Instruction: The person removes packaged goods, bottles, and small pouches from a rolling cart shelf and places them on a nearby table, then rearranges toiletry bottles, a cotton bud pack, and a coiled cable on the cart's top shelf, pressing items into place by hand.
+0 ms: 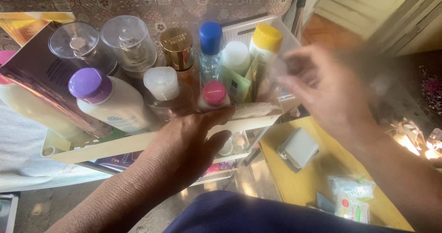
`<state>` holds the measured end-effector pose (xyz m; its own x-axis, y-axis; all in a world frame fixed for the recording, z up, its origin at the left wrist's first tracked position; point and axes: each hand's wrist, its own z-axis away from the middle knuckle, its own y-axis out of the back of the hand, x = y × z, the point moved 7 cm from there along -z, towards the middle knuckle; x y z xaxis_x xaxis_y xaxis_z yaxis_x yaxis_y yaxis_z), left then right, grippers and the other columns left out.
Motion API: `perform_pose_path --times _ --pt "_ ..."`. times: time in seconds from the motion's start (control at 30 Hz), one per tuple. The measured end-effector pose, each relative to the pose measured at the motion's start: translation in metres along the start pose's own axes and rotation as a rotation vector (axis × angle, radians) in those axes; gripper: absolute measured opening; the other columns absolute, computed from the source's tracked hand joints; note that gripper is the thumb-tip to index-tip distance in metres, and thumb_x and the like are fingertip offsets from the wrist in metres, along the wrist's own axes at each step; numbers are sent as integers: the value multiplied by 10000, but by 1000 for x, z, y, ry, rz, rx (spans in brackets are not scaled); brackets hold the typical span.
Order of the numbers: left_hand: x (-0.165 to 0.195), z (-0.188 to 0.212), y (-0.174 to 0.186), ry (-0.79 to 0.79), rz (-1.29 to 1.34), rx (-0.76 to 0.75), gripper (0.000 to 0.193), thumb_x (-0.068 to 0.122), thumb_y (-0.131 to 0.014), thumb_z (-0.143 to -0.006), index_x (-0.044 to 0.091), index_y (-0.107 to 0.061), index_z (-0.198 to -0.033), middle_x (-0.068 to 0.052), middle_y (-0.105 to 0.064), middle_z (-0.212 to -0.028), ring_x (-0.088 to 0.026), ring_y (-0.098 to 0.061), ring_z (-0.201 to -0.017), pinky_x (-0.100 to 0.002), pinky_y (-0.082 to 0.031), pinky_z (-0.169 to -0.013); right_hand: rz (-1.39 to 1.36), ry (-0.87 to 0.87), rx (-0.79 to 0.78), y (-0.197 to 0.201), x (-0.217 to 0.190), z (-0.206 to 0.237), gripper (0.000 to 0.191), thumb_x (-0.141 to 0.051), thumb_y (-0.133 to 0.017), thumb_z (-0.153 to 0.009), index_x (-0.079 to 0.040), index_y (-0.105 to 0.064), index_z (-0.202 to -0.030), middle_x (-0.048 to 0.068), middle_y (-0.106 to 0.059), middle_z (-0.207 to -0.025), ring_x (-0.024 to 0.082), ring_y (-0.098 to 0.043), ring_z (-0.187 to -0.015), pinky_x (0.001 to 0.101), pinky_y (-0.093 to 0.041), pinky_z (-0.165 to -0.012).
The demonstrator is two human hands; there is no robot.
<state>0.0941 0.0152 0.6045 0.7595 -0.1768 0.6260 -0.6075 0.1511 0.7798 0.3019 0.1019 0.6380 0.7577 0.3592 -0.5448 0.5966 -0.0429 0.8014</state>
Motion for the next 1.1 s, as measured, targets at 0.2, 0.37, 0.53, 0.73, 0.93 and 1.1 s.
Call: perform_pose_path --times 0.2,0.37,0.53,0.73,0.93,1.1 --pt "-2 -3 -3 -58 65 -88 465 272 -613 -997 151 -586 -1445 -94 -750 -1265 -219 -783 -990 -387 -600 -899 56 52 -81 -3 -11 -7 340 -210 -701 -931 -128 -634 -1255 44 -734 -1022 154 -709 -841 279 -610 -674" --pt "2 1 8 -130 89 -31 390 227 -624 -942 107 -636 -1313 -118 -765 -1154 -219 -769 -1006 -364 -622 -860 142 267 25 30 -45 -7 221 -202 -653 -999 -129 -697 -1203 -1 -735 -1003 115 -687 -887 248 -591 -710" --pt "3 -4 13 -108 119 -82 367 222 -589 -988 122 -654 -1335 -100 -800 -1070 -182 -814 -859 -329 -637 -794 341 672 -207 19 -79 -40 216 -173 -640 -994 -172 -792 -1147 14 -745 -850 151 -637 -846 331 -588 -811" --pt "26 -7 36 -415 -9 -26 243 167 -550 -1015 60 -684 -1188 -114 -786 -974 -138 -794 -779 -278 -613 -655 651 680 -339 -11 -68 -44 225 -273 -663 -906 -242 -787 -1092 34 -726 -908 183 -606 -985 487 -442 -976" --pt "50 -16 59 -472 -43 68 231 220 -549 -1079 103 -710 -1196 -81 -787 -932 -78 -773 -661 -229 -570 -564 607 713 -289 -9 -60 -40 221 -324 -612 -946 -228 -783 -1048 -67 -774 -1011 179 -617 -1001 457 -431 -942" --pt "55 -38 47 -202 -315 -134 267 191 -423 -1084 103 -674 -1111 -107 -723 -771 -113 -712 -572 -269 -534 -484 494 738 -263 -4 -56 -34 225 -353 -599 -1033 -239 -758 -1145 -88 -765 -1063 146 -631 -1030 374 -493 -971"
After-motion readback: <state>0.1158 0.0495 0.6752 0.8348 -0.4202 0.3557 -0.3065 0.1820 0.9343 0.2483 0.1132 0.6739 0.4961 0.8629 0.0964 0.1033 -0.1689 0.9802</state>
